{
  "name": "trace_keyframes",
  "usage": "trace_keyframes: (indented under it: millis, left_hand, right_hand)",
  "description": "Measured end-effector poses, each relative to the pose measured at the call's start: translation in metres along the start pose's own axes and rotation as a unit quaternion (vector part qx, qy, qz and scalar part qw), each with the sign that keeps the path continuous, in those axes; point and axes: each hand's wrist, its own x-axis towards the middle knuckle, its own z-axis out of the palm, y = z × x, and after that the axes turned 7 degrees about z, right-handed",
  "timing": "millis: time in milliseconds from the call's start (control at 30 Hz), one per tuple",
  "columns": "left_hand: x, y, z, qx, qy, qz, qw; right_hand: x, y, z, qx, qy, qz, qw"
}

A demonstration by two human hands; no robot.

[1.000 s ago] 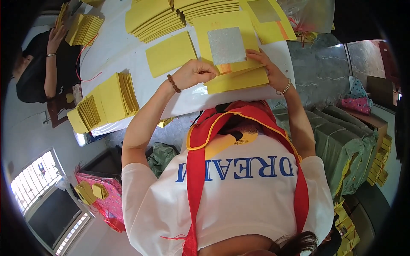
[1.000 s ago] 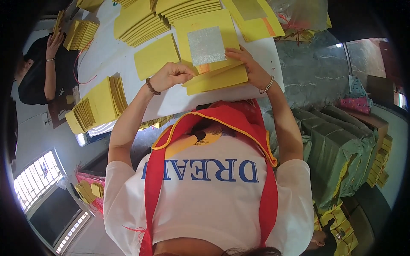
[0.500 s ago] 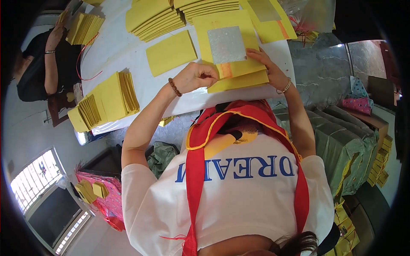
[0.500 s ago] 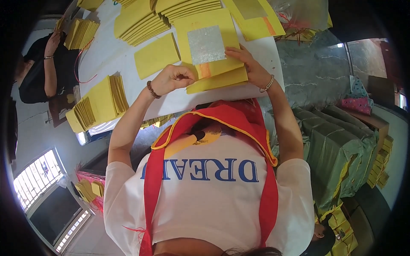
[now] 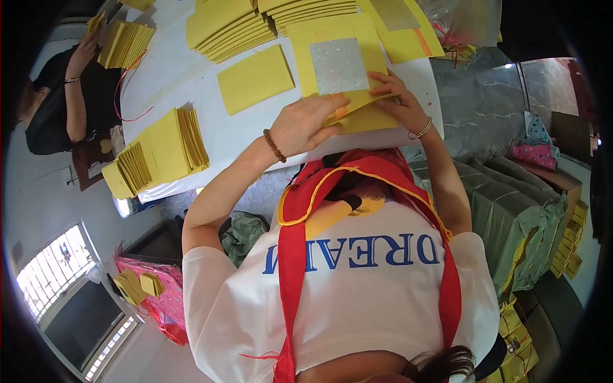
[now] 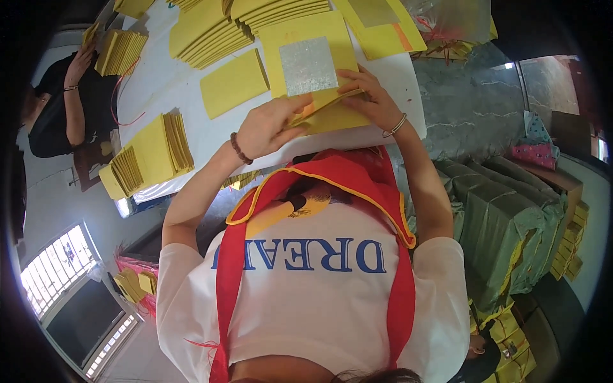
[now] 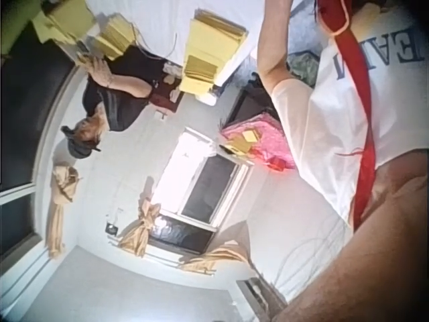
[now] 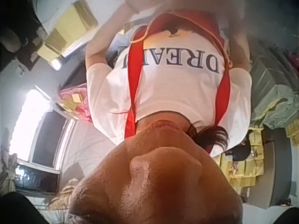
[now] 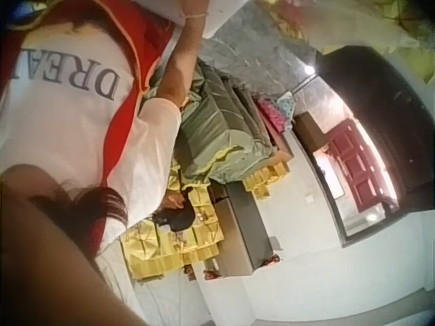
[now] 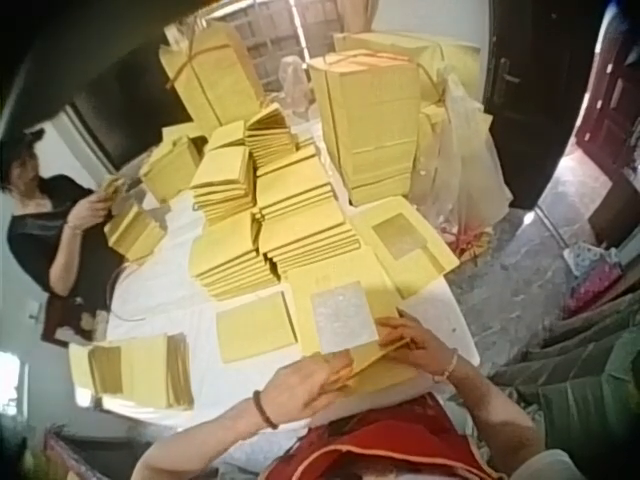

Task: Sorting and stacking yellow paper sheets with central silver foil squares.

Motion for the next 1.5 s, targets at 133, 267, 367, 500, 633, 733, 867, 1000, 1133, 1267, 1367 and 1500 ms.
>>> trace_keyframes:
  millis: [133,267,367,500,633,733,867,1000,1133,1267,1367,1500]
  left_hand:
    - [-0.006,-0.014,0.008,0.109,-0.047,0.071,0.990]
    - [-0.005,-0.013,0.004,0.080,-0.110,0.079,0.988]
    - [-0.005,-0.014,0.004,0.065,-0.102,0.080,0.989]
    - [-0.005,-0.018,0.002,0.046,-0.099,0.085,0.990]
    - [-0.005,-0.024,0.002,0.030,-0.089,0.098,0.991]
    - [-0.005,-0.026,0.000,0.011,-0.100,0.088,0.991]
    - [-0.008,-0.025,0.001,-0.009,-0.059,0.086,0.994]
    - [-0.006,-0.018,-0.001,-0.023,-0.017,-0.034,0.999]
    - [-0.010,-0.025,0.011,0.036,0.021,0.105,0.994]
    - [-0.007,-0.017,0.008,0.081,-0.062,0.128,0.987]
    - [-0.008,-0.018,0.005,0.057,-0.078,0.116,0.989]
    - [-0.007,-0.021,0.005,0.049,-0.092,0.109,0.989]
  right_hand:
    - [0.002,-0.005,0.002,0.051,0.005,0.029,0.998]
    - [0.003,-0.004,0.002,0.084,0.019,0.043,0.995]
    - [0.002,-0.003,0.003,0.083,0.025,0.048,0.995]
    - [0.003,-0.001,0.003,0.114,0.020,0.048,0.992]
    - [0.003,0.000,0.003,0.112,0.020,0.049,0.992]
    - [0.002,0.000,0.002,0.105,0.019,0.045,0.993]
    - [0.002,-0.001,-0.006,0.100,-0.009,0.008,0.995]
    - [0.000,-0.003,-0.004,0.204,-0.041,0.006,0.978]
    - [0.000,0.007,-0.001,0.041,0.000,-0.010,0.999]
    - [0.000,0.011,-0.002,0.092,0.004,0.050,0.994]
    - [0.000,0.006,-0.002,0.116,-0.002,0.064,0.991]
    - [0.000,0.006,-0.002,0.122,-0.005,0.068,0.990]
